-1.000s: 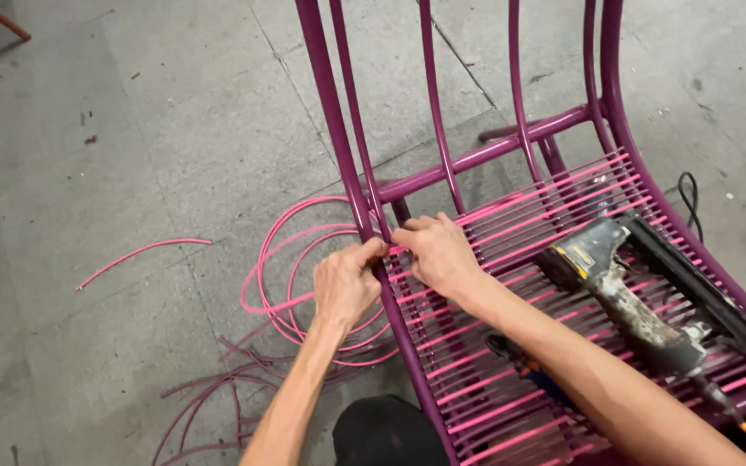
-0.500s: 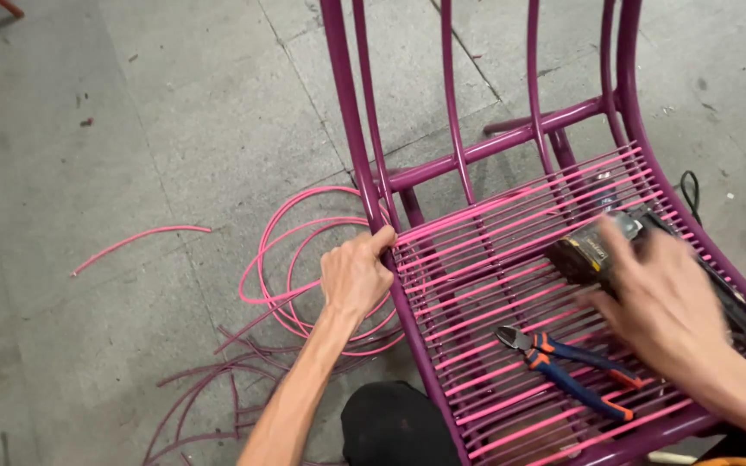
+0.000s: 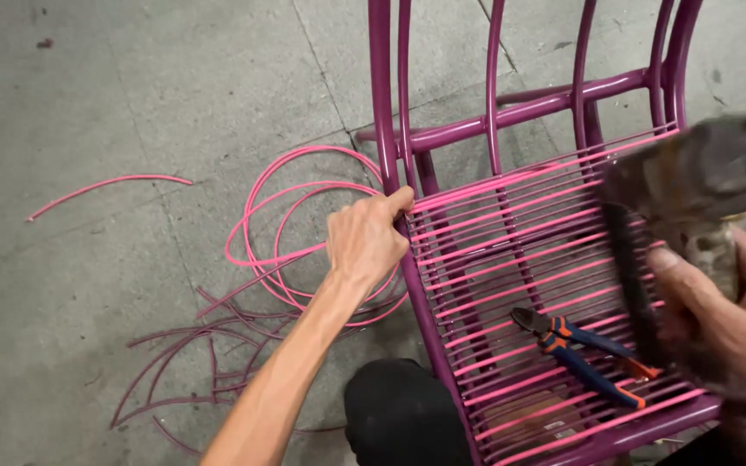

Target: Manually weaving pink plastic cord onto a metal chair frame and securing it with a heat gun and staple gun.

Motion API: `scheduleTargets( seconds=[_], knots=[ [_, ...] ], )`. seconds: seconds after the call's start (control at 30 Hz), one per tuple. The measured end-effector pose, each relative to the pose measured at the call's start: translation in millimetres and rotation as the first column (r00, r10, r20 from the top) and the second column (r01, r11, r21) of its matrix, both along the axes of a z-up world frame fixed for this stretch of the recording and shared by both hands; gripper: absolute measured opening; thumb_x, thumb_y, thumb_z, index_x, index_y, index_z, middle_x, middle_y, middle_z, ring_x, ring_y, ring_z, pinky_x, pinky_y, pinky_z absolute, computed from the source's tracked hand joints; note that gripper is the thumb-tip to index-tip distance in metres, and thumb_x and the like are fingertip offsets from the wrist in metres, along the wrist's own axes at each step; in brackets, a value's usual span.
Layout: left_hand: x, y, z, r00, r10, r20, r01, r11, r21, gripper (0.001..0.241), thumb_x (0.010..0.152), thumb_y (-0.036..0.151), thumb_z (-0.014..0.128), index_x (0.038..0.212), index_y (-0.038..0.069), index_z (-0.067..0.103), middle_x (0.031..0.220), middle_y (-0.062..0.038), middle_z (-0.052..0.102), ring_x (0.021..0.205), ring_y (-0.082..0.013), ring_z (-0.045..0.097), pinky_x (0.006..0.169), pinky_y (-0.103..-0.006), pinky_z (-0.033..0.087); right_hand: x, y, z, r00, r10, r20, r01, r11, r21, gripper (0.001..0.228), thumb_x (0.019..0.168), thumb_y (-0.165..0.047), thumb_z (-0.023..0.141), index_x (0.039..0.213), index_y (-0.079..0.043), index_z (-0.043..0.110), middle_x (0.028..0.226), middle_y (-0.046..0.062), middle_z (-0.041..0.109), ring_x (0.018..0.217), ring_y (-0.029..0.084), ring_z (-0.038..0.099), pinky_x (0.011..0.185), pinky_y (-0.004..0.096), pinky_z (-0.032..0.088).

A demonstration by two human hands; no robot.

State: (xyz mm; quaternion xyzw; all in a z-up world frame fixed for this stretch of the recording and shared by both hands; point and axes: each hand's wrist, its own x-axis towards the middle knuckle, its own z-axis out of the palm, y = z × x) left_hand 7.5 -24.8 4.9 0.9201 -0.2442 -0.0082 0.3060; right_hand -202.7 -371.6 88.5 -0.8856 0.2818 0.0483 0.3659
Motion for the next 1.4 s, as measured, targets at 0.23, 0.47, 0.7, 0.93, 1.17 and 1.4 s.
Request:
scheduleTargets(
  seconds=[0.23, 0.47, 0.7, 0.93, 1.17, 1.4],
  knots=[
    [0.2, 1.0, -2.1, 1.0, 0.0, 0.018, 0.001, 0.998, -0.058, 0.016, 0.08, 0.016, 0.073, 0.096, 0.019, 0.07, 0.073, -0.015, 0.069, 0.068, -0.0416, 0.068, 0.056, -0.0569, 0.048, 79.9, 138.9, 42.6, 0.993, 0.07, -0.09, -0.031, 0.924, 0.381, 0.022, 0.095, -0.016, 0.075, 0.092, 0.001, 0.062, 0.063, 0.008, 0.06, 0.054, 0.018, 0.059, 0.049, 0.037, 0.057],
    [2.4, 3.7, -10.0, 0.999, -0.029, 0.032, 0.032, 0.994, -0.106, 0.033, 0.07, 0.009, 0.074, 0.102, 0.019, 0.072, 0.078, -0.015, 0.072, 0.072, -0.0401, 0.07, 0.059, -0.0553, 0.05, 109.3, 179.6, 40.2, 0.987, 0.063, -0.147, -0.01, 0.94, 0.341, 0.012, 0.085, -0.01, 0.067, 0.083, 0.001, 0.065, 0.057, 0.007, 0.059, 0.048, 0.016, 0.058, 0.049, 0.035, 0.053],
    [4.6, 5.2, -8.0, 0.998, -0.057, 0.016, 0.059, 0.99, -0.128, 0.048, 0.06, 0.009, 0.079, 0.107, 0.017, 0.072, 0.077, -0.014, 0.072, 0.07, -0.0393, 0.07, 0.057, -0.0541, 0.05, 110.5, 182.9, 36.7, 0.98, 0.065, -0.186, -0.016, 0.966, 0.256, 0.014, 0.086, -0.007, 0.064, 0.08, 0.005, 0.065, 0.057, 0.01, 0.061, 0.048, 0.018, 0.06, 0.05, 0.037, 0.053],
    [4.3, 6.9, -10.9, 0.997, -0.067, 0.036, 0.071, 0.991, -0.115, 0.045, 0.062, 0.007, 0.079, 0.106, 0.017, 0.071, 0.079, -0.013, 0.072, 0.072, -0.038, 0.071, 0.058, -0.0531, 0.051, 110.5, 194.8, 39.0, 0.988, 0.085, -0.126, -0.052, 0.968, 0.244, 0.01, 0.087, -0.009, 0.064, 0.085, 0.001, 0.065, 0.058, 0.008, 0.061, 0.049, 0.015, 0.059, 0.05, 0.035, 0.053],
    [4.1, 7.1, -10.3, 0.997, -0.065, 0.038, 0.07, 0.988, -0.134, 0.042, 0.062, 0.008, 0.079, 0.103, 0.016, 0.07, 0.077, -0.013, 0.072, 0.07, -0.038, 0.07, 0.058, -0.0531, 0.051, 111.4, 195.1, 38.3, 0.989, 0.089, -0.121, -0.058, 0.968, 0.244, 0.008, 0.086, -0.006, 0.062, 0.084, 0.002, 0.065, 0.059, 0.007, 0.06, 0.049, 0.015, 0.057, 0.05, 0.034, 0.053],
    [4.4, 7.9, -10.3, 0.996, -0.077, 0.045, 0.083, 0.985, -0.151, 0.044, 0.06, 0.009, 0.081, 0.102, 0.015, 0.069, 0.079, -0.012, 0.073, 0.071, -0.0376, 0.071, 0.058, -0.053, 0.051, 111.9, 201.3, 40.4, 0.987, 0.117, -0.109, -0.091, 0.971, 0.22, 0.008, 0.086, -0.007, 0.061, 0.083, 0.0, 0.065, 0.058, 0.006, 0.061, 0.048, 0.014, 0.059, 0.048, 0.032, 0.05]
  ],
)
